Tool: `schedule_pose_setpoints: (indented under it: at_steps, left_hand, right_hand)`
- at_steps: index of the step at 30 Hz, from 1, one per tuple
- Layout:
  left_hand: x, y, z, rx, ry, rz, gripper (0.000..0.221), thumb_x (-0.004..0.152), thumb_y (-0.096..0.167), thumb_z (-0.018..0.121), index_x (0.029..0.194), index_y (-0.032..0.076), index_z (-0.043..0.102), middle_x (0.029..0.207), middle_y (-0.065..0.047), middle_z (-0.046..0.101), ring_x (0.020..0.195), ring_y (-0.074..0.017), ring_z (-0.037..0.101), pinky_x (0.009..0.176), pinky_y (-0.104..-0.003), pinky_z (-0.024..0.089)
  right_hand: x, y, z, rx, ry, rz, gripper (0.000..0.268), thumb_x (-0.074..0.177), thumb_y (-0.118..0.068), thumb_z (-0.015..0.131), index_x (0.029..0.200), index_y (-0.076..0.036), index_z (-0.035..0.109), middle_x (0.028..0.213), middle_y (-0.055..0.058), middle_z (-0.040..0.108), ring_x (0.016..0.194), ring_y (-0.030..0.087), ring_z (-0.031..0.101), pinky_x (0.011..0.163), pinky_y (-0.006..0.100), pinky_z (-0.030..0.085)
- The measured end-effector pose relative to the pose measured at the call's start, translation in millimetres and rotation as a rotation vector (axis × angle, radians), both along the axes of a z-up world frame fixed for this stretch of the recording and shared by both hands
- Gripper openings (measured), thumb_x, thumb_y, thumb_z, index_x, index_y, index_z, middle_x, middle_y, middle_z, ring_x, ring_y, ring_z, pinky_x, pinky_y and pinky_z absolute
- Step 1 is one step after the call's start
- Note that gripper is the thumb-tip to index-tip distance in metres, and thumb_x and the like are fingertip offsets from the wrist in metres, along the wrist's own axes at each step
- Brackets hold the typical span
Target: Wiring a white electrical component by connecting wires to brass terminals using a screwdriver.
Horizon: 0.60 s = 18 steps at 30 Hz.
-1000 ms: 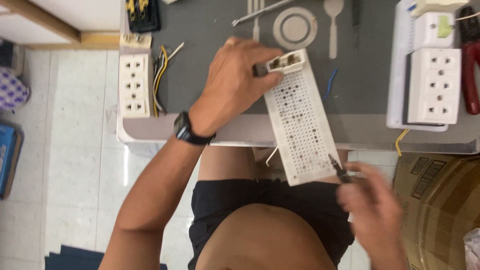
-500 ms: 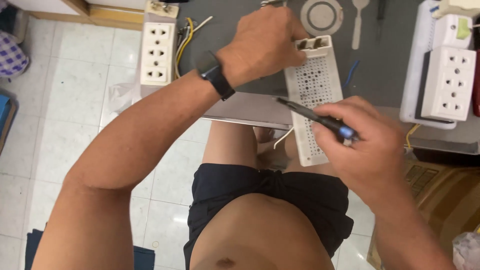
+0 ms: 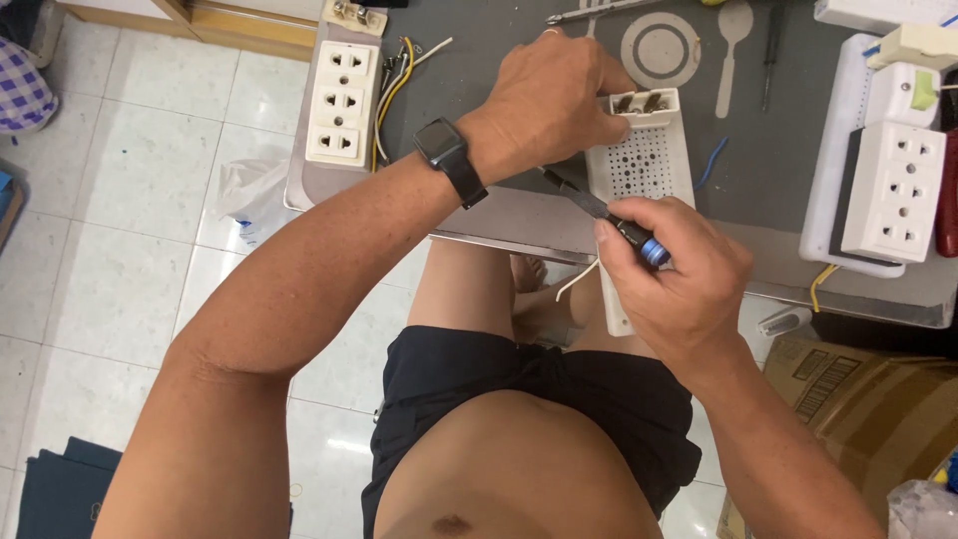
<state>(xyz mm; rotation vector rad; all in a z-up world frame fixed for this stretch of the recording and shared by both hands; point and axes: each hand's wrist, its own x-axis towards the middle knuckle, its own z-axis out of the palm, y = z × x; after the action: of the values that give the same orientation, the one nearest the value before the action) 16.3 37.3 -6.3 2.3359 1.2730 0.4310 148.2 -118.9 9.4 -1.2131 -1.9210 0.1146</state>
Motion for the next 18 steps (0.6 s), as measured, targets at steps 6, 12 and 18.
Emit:
schedule_pose_setpoints:
  at_steps: [6, 12, 18]
  left_hand:
    - [-1.7, -1.9, -0.7, 0.012, -0.017, -0.007, 0.026, 0.077, 0.027, 0.07, 0.056, 0.029, 0.055, 0.047, 0.003, 0.036, 0.062, -0.0264, 0.038, 0.059, -0.04, 0.04]
    - [-1.6, -1.0, -2.3, 0.015, -0.051, -0.018, 0.014, 0.077, 0.031, 0.068, 0.081, 0.038, 0.079, 0.054, 0.003, 0.058, 0.076, -0.0297, 0.05, 0.069, -0.046, 0.043]
    - [-2.9, -3.1, -1.4, -0.027, -0.065, 0.002, 0.016, 0.076, 0.029, 0.065, 0.079, 0.039, 0.078, 0.055, 0.003, 0.056, 0.077, -0.0298, 0.047, 0.07, -0.045, 0.041]
  right_hand:
    - [0.4, 5.1, -2.1, 0.001, 0.004, 0.022, 0.007, 0.088, 0.011, 0.072, 0.091, 0.007, 0.068, 0.083, 0.014, 0.069, 0.072, 0.023, 0.065, 0.066, 0.031, 0.05]
    - [0.2, 5.9, -0.9, 0.006, -0.014, 0.001, 0.008, 0.087, 0.011, 0.074, 0.09, 0.006, 0.067, 0.08, 0.012, 0.068, 0.069, 0.021, 0.063, 0.063, 0.03, 0.049]
    - [2.5, -1.6, 12.3, 0.013, 0.013, 0.004, 0.008, 0.089, 0.014, 0.074, 0.09, 0.009, 0.067, 0.08, 0.014, 0.067, 0.067, 0.021, 0.06, 0.061, 0.03, 0.046]
